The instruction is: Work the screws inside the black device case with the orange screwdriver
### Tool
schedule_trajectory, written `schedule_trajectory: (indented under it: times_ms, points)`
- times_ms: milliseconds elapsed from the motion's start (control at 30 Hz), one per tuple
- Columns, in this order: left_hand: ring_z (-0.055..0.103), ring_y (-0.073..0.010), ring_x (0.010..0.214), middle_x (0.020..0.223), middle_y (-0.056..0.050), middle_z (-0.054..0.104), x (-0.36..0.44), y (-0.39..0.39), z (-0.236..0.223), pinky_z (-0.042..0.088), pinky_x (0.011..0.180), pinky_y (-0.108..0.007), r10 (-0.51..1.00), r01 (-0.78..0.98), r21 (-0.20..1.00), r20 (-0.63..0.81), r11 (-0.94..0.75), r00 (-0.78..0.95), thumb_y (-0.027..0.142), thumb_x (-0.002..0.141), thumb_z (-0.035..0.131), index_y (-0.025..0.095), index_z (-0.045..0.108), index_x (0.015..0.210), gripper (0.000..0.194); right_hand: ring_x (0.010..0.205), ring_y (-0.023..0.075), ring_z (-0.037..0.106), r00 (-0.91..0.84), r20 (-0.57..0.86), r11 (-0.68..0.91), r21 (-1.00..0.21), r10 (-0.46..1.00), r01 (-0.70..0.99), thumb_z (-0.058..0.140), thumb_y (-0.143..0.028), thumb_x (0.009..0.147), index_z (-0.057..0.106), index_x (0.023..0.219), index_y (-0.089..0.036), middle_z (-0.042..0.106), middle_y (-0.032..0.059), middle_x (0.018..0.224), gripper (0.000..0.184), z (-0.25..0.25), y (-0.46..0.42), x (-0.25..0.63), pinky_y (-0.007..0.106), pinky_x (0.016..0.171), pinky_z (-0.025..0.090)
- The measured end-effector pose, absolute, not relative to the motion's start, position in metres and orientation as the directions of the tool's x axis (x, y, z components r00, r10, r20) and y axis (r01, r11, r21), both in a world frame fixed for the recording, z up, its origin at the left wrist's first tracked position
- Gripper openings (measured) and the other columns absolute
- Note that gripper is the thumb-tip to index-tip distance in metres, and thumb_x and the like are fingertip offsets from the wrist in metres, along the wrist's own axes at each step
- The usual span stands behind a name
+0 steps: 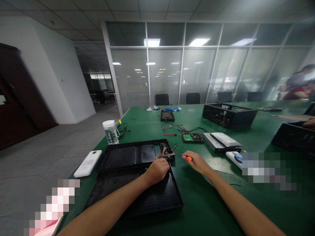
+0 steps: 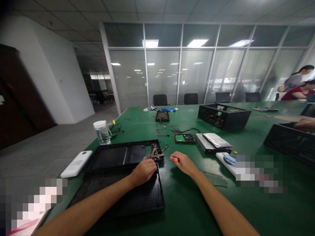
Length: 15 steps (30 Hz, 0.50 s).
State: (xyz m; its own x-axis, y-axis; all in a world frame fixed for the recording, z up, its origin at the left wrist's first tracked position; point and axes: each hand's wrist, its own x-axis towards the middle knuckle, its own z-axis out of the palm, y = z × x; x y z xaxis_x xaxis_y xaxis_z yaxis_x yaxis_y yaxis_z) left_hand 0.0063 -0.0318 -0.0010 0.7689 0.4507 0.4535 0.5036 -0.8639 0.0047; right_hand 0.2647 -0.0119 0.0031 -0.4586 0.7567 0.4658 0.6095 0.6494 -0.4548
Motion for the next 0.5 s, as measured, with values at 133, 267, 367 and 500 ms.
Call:
schedule_trajectory:
  times_ms: [133,267,367,500]
  points:
    - [0.053,-0.0180,0.086,0.080,-0.008,0.061,0.009,-0.030,-0.005,0.041,0.082,-0.032,0.472,0.525,0.011,0.455,-0.851,0.755,0.017,0.086,0.042,0.013,0.060,0.076,0.021,0.082,0.0178,0.058,-0.414,0.475,0.617,-0.445,0.777,0.649,0.039,-0.040,0.088,0.061,0.088,-0.020,0.063,0.0062,0.088,0.030,0.002,-0.010,0.266,0.030,0.075,0.043]
    - [0.054,-0.0185,0.090,0.079,-0.007,0.063,0.009,-0.027,-0.008,0.042,0.083,-0.032,0.495,0.533,0.047,0.450,-0.845,0.743,0.018,0.084,0.047,0.014,0.062,0.073,0.019,0.069,0.0184,0.057,-0.200,0.447,0.435,-0.519,0.872,0.736,0.041,-0.049,0.084,0.059,0.074,-0.020,0.060,0.0034,0.071,0.035,0.002,-0.003,0.269,0.030,0.066,0.042]
    - [0.055,-0.0183,0.094,0.079,-0.006,0.065,0.007,-0.028,-0.009,0.042,0.085,-0.032,0.469,0.514,0.013,0.430,-0.858,0.771,0.017,0.087,0.042,0.016,0.064,0.077,0.024,0.053,0.0134,0.050,-0.093,0.244,0.247,-0.740,0.965,0.625,0.047,-0.053,0.078,0.054,0.078,-0.019,0.052,-0.0019,0.060,0.035,0.003,-0.001,0.271,0.025,0.050,0.038]
    - [0.055,-0.0185,0.099,0.083,-0.007,0.066,0.004,-0.032,-0.005,0.042,0.085,-0.029,0.450,0.509,-0.055,0.394,-0.859,0.802,0.014,0.089,0.038,0.017,0.061,0.100,0.026,0.042,0.0065,0.036,-0.134,-0.112,-0.057,-0.932,0.985,0.357,0.052,-0.045,0.074,0.042,0.095,-0.023,0.038,-0.0092,0.056,0.032,0.009,-0.008,0.273,0.017,0.038,0.022]
